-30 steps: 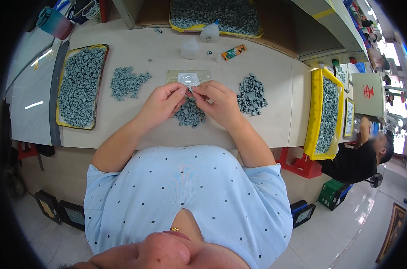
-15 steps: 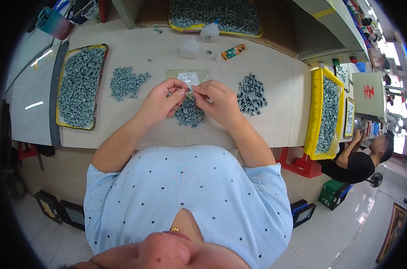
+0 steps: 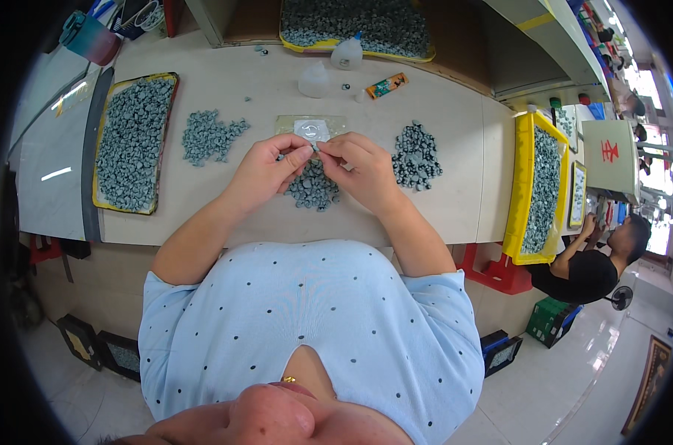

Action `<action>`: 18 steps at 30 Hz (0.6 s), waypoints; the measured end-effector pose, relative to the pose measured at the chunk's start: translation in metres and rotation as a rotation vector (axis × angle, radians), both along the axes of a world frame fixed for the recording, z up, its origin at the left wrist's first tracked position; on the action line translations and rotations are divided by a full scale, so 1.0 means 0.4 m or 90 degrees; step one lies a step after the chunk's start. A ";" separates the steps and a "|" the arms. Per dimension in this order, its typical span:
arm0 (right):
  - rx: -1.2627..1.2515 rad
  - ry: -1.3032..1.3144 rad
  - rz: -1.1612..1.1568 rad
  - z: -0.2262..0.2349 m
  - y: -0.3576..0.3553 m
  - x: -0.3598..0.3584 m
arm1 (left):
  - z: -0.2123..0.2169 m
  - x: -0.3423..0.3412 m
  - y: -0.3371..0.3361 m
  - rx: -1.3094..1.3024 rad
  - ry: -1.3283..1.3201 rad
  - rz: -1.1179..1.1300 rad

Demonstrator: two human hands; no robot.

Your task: The person sets aside a water bottle, dispenses glue from a squeeze bottle onto a clear sheet, and inserts small black components into plastic pieces by hand.

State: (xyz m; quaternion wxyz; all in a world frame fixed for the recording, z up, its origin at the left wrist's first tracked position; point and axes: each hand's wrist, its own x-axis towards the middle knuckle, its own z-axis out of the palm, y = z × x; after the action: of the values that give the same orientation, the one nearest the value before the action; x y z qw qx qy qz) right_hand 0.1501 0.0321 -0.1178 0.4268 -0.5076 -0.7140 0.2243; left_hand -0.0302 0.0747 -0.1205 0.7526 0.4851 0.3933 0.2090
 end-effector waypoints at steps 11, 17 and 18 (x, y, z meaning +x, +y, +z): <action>-0.001 0.000 -0.004 -0.002 0.007 0.004 | -0.006 0.006 0.005 -0.045 -0.021 0.043; 0.000 -0.003 -0.006 0.001 0.006 0.002 | -0.008 0.005 0.006 -0.050 -0.038 0.045; -0.004 -0.008 -0.007 0.002 0.005 0.001 | -0.008 0.005 0.006 -0.050 -0.033 0.045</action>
State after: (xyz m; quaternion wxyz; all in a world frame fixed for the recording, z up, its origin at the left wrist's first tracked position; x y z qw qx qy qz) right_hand 0.1507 0.0342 -0.1171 0.4219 -0.5144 -0.7132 0.2206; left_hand -0.0283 0.0771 -0.1237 0.7732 0.4353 0.3983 0.2325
